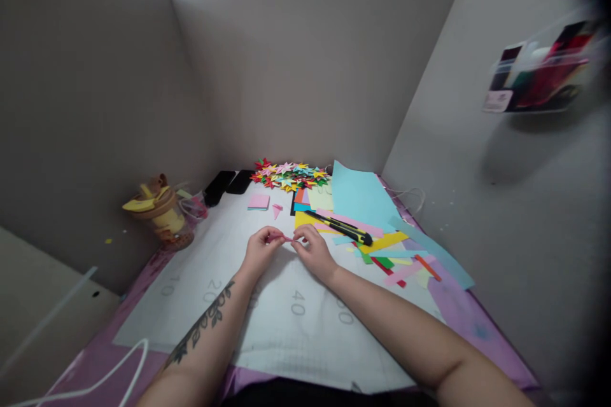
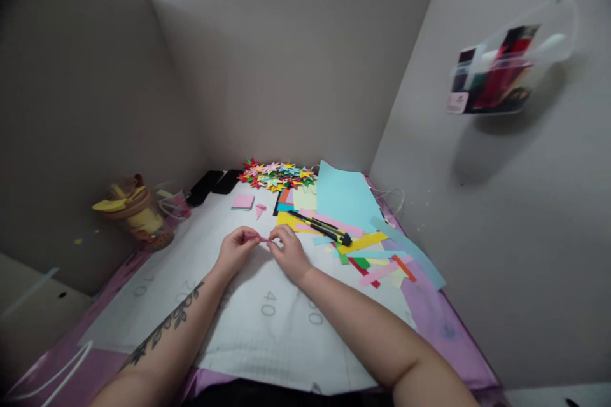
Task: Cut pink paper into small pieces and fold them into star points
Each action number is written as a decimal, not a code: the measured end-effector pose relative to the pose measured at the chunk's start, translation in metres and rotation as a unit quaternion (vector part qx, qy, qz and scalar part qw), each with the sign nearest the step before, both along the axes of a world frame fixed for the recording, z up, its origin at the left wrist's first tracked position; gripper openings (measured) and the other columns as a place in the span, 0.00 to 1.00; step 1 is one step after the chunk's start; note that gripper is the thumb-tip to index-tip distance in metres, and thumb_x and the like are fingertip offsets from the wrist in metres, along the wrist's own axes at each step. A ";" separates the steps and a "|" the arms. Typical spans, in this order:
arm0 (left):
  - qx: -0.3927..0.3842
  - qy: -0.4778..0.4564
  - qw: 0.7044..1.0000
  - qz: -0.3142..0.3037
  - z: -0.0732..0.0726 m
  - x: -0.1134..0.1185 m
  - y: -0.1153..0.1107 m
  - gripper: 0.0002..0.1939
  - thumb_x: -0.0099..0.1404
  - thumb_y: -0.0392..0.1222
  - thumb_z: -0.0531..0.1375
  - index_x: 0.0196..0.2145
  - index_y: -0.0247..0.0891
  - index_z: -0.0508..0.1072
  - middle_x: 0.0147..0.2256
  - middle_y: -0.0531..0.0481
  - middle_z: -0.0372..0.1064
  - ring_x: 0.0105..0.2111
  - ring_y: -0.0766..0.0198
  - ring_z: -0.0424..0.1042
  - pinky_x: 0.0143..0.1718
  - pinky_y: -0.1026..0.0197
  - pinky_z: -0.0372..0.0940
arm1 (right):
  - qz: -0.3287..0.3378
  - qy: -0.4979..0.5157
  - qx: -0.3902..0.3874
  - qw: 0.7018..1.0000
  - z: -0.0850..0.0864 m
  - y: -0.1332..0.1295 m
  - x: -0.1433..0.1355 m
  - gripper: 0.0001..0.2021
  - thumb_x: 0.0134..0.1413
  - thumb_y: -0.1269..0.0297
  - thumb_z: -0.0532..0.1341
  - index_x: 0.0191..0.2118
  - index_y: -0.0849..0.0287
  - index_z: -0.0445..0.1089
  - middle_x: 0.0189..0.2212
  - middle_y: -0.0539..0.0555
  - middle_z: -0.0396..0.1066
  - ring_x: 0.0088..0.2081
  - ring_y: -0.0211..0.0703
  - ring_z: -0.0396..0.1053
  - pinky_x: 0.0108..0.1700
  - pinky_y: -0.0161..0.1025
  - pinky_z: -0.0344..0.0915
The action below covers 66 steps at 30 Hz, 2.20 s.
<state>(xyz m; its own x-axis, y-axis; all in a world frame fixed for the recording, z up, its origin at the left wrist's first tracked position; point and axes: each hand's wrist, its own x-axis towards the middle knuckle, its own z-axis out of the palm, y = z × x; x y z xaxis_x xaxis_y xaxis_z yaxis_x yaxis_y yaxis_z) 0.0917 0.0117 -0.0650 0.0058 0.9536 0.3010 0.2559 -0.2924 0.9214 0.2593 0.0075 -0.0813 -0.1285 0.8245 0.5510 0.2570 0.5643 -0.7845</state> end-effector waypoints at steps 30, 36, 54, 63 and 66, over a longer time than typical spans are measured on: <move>0.170 0.142 0.973 -0.067 -0.012 0.004 -0.004 0.03 0.56 0.34 0.63 0.26 0.38 0.72 0.37 0.46 0.66 0.38 0.60 0.68 0.38 0.59 0.65 | 0.090 0.262 -0.257 0.926 -0.006 0.013 -0.004 0.11 0.37 0.69 0.63 0.34 0.58 0.68 0.24 0.46 0.69 0.25 0.35 0.66 0.29 0.33 0.63; 0.132 0.106 0.979 -0.109 -0.006 0.007 -0.006 0.06 0.55 0.39 0.65 0.25 0.38 0.71 0.40 0.45 0.64 0.42 0.59 0.68 0.40 0.59 0.65 | 0.079 0.228 -0.217 0.946 -0.006 0.014 -0.003 0.12 0.39 0.68 0.61 0.36 0.57 0.67 0.25 0.47 0.67 0.27 0.37 0.66 0.31 0.35 0.62; -0.106 -0.104 0.984 -0.100 0.004 0.006 -0.004 0.10 0.53 0.44 0.65 0.30 0.36 0.71 0.25 0.55 0.67 0.24 0.69 0.64 0.27 0.67 0.57 | 0.076 0.123 -0.132 0.981 0.001 0.001 -0.006 0.12 0.48 0.69 0.58 0.41 0.56 0.63 0.27 0.45 0.65 0.29 0.37 0.66 0.34 0.36 0.62; -0.173 -0.166 0.963 -0.124 -0.002 0.005 0.000 0.12 0.50 0.43 0.68 0.28 0.35 0.70 0.23 0.56 0.66 0.22 0.72 0.62 0.24 0.69 0.54 | 0.098 0.163 -0.140 0.972 0.004 0.001 -0.006 0.12 0.48 0.69 0.59 0.41 0.56 0.62 0.27 0.46 0.65 0.30 0.38 0.65 0.35 0.37 0.62; -0.201 -0.182 0.952 -0.144 -0.004 0.003 0.001 0.14 0.49 0.44 0.68 0.29 0.35 0.70 0.23 0.56 0.66 0.21 0.72 0.62 0.23 0.69 0.54 | 0.107 0.169 -0.142 0.970 0.004 0.002 -0.006 0.12 0.47 0.69 0.59 0.40 0.55 0.62 0.26 0.45 0.64 0.29 0.37 0.65 0.34 0.36 0.61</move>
